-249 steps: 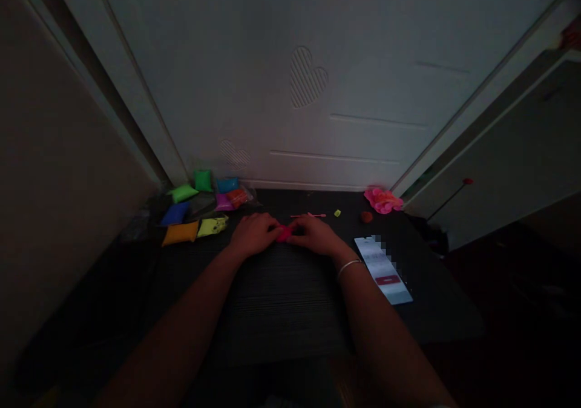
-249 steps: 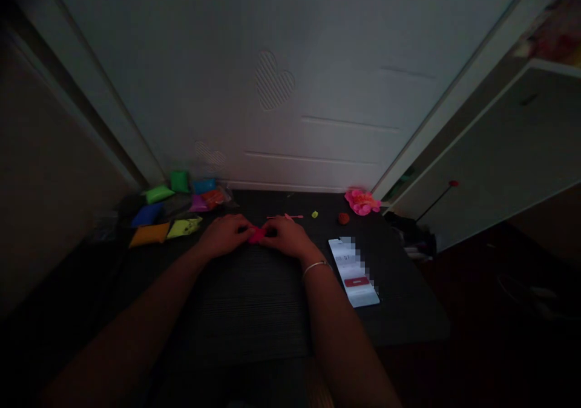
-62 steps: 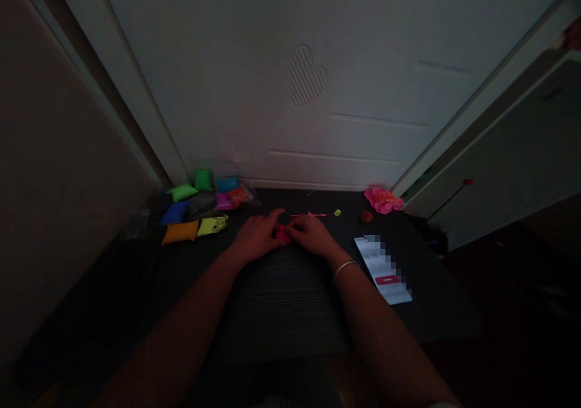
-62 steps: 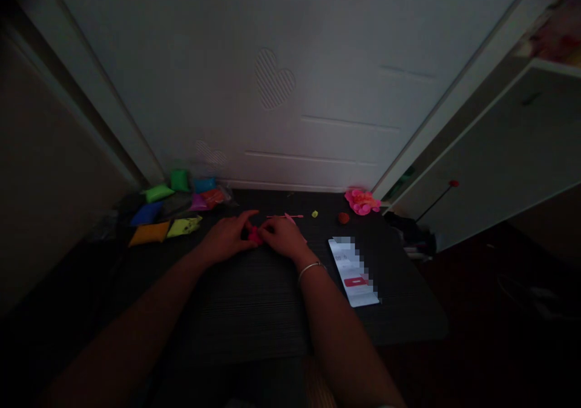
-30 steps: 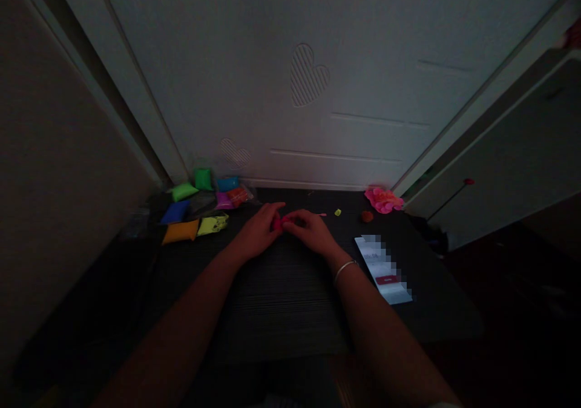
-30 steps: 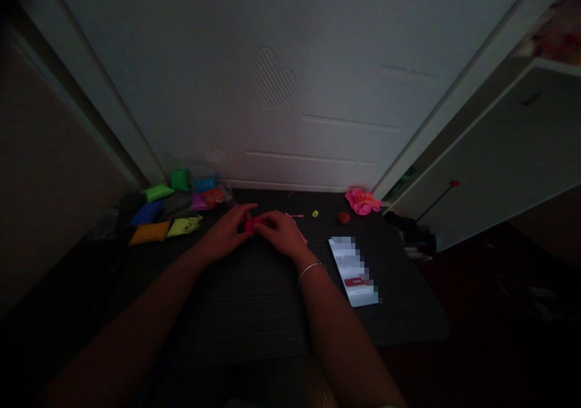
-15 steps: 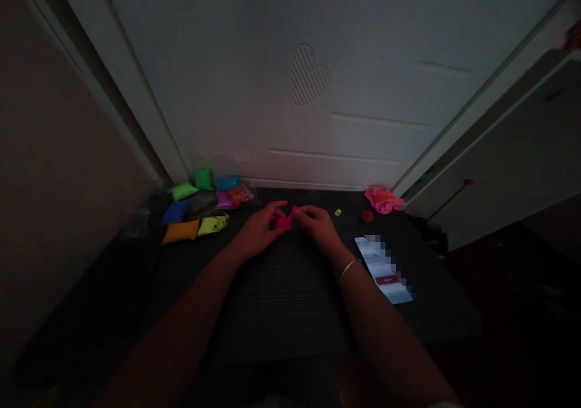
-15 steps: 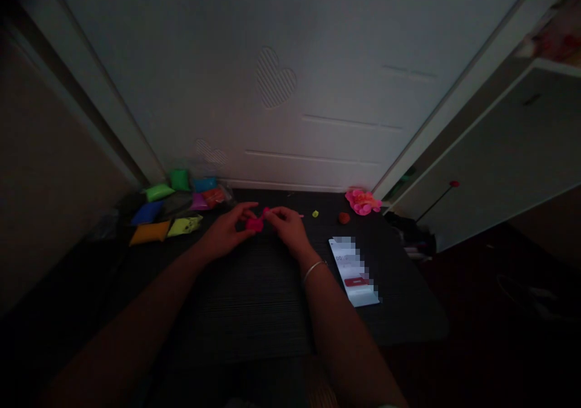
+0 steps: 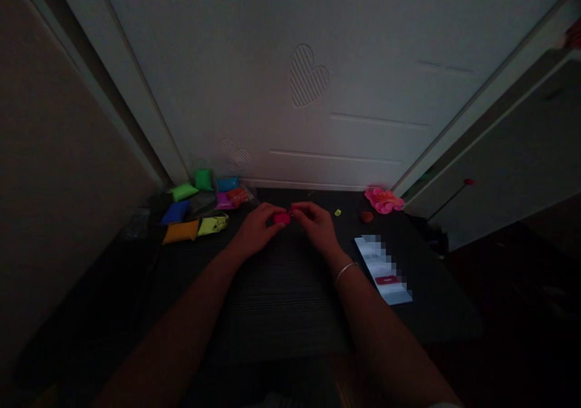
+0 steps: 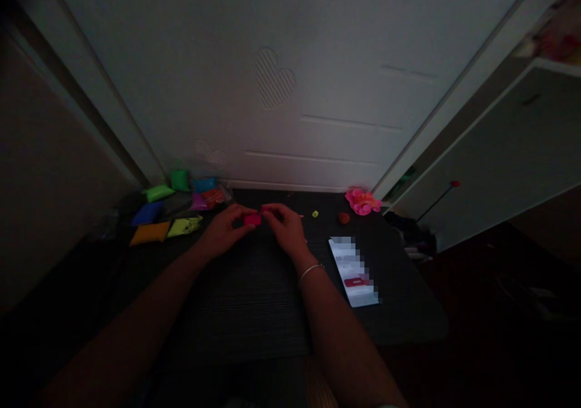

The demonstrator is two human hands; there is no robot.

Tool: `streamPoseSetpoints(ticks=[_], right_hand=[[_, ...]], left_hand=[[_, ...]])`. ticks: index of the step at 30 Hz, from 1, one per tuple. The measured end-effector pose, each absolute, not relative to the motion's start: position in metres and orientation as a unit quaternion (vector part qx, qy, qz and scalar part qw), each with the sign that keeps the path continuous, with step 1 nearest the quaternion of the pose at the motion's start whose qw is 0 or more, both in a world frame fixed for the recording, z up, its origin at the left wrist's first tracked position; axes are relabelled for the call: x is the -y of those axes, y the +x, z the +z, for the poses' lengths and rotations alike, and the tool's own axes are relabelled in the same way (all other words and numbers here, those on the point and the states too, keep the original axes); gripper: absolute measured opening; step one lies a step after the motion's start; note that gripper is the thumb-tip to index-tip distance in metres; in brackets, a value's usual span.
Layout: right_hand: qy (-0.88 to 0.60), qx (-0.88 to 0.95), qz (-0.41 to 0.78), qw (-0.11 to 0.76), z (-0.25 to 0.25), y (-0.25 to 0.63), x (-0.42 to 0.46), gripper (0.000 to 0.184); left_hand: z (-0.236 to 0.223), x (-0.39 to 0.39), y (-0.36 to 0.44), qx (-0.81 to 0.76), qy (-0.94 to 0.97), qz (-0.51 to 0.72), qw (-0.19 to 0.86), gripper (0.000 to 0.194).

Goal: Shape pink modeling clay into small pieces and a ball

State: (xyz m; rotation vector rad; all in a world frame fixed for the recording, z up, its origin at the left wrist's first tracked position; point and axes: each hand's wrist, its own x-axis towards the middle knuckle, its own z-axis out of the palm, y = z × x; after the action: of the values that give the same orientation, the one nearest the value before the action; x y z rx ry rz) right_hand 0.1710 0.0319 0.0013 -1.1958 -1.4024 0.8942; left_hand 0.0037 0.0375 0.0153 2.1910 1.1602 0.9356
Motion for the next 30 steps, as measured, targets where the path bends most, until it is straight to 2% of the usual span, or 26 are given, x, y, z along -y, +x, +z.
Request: streamPoseSetpoints(ticks=[4, 15, 24, 30], right_hand=[[-0.521, 0.565, 0.360, 0.530, 0.002, 0.173, -0.032, 0.026], [-0.446, 0.539, 0.473, 0.536, 0.006, 0.169, -0.029, 0.034], [-0.482, 0.501, 0.455, 0.557, 0.002, 0.175, -0.034, 0.024], [-0.496, 0.446, 0.512, 0.541, 0.002, 0.180, -0.037, 0.029]], left_hand=[[0.019, -0.036, 0.004, -0.436, 0.786, 0.358, 0.252, 0.028], [0.011, -0.040, 0.004, -0.437, 0.737, 0.398, 0.328, 0.040], [0.019, -0.035, 0.005, -0.421, 0.776, 0.373, 0.284, 0.027], [0.011, -0.038, 0.005, -0.399, 0.771, 0.390, 0.307, 0.030]])
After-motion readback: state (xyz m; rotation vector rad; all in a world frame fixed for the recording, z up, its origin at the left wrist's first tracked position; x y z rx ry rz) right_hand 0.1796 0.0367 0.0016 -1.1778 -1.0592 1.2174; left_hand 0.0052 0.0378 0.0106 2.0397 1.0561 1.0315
